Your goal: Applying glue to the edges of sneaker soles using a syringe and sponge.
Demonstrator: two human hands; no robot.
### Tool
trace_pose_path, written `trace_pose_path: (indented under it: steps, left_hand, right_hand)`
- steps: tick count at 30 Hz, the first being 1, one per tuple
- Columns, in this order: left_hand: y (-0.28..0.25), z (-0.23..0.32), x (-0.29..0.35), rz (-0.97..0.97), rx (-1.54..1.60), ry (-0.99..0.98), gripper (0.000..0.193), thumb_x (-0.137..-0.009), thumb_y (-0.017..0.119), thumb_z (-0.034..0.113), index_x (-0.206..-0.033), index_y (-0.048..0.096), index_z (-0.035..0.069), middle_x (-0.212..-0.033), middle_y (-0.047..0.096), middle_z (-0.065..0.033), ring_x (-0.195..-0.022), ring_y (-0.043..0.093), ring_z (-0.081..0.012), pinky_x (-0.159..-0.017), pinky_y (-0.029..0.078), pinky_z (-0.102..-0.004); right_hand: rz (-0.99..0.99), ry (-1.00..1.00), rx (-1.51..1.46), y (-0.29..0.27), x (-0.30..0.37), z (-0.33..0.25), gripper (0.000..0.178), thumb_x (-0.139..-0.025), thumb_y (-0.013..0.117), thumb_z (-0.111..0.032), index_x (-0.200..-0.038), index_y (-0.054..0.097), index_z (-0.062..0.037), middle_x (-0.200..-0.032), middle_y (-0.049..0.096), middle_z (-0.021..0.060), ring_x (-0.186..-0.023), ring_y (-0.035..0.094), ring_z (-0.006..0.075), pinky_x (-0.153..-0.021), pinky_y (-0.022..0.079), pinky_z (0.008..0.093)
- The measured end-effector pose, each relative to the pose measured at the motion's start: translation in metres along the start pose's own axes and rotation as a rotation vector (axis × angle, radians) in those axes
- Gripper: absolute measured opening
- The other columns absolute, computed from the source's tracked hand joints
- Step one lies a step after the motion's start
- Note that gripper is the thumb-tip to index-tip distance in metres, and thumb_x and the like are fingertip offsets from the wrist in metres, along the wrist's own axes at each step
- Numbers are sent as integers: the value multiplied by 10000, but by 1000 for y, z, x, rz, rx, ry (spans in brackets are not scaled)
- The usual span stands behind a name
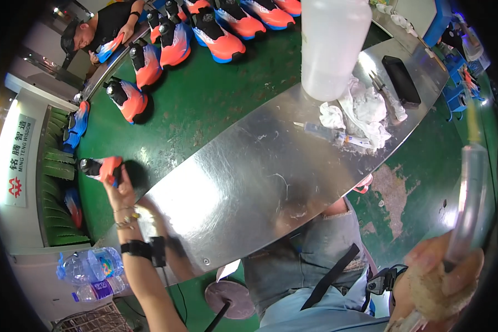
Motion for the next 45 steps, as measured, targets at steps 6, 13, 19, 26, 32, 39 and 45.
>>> trace_pose_path:
  steps: [6, 13, 19, 26, 32, 39, 45]
  left_hand:
    - [-64, 39, -41, 705, -302, 255, 403, -879, 516, 194, -1181, 426, -57, -1212, 499, -151, -1097, 511, -232, -939, 462, -320]
    - [99, -40, 12, -209, -483, -232, 359, -925, 428, 196, -1202, 410, -32, -1216, 496, -171, -1135, 494, -244, -965, 415, -321]
    - [280, -77, 197, -1308, -396, 193, 371, -904, 471, 305, -1152, 461, 29, -947, 567, -69, -800, 554, -167, -776, 435, -388]
    - [314, -58, 262, -1553, -267, -252, 267, -888, 538, 137, -1130, 488, 37, -946, 563, -102, -824, 562, -205, -866, 453, -373]
    - [281, -14, 293, -1729, -251, -192, 243, -872, 554, 194, -1067, 516, 54, -753, 518, -38, -663, 524, -178, -836, 433, -365]
    - [249, 41, 266, -1972, -225, -124, 233, -853, 572, 260, -993, 550, 75, -528, 465, 36, -475, 481, -146, -801, 410, -355]
    - [309, -22, 287, -1560, -297, 181, 845, -778, 554, 577, -1395, 195, 124, -1440, 125, -141, -1270, 221, -367, -1021, 258, -436]
  right_hand:
    - [-106, 35, 80, -6, 16, 32, 264, -651, 658, -171, -898, 565, -187, -921, 514, 138, -735, 510, 285, -668, 492, 362]
    - [-265, 160, 131, -7, 30, 75, 314, -644, 666, -197, -930, 550, -142, -947, 507, 141, -796, 509, 283, -708, 463, 351]
    - [-358, 185, 204, -68, 52, 58, 366, -638, 673, -219, -958, 538, -104, -968, 502, 144, -848, 509, 281, -742, 438, 342]
    - [-459, 150, 195, -36, 2, 113, 434, -631, 681, -245, -990, 523, -59, -993, 495, 147, -910, 508, 279, -781, 409, 332]
    - [-576, 154, 454, -88, 7, 124, 557, -589, 626, -216, -1087, 492, -5, -1114, 430, 210, -999, 448, 293, -838, 373, 376]
    - [-444, 224, 340, -103, 3, 148, 536, -618, 575, -121, -1126, 474, 16, -1125, 421, 162, -989, 432, 249, -870, 349, 348]
    - [-487, 238, 368, -112, 13, 143, 542, -637, 561, -97, -1158, 456, 9, -1124, 421, 150, -1022, 424, 250, -904, 326, 347]
Point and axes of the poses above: each hand's wrist, its own x-axis away from the middle knuckle, its own y-axis out of the palm, z = x × y, the point moved 5 cm from there along -x, towards the middle knuckle
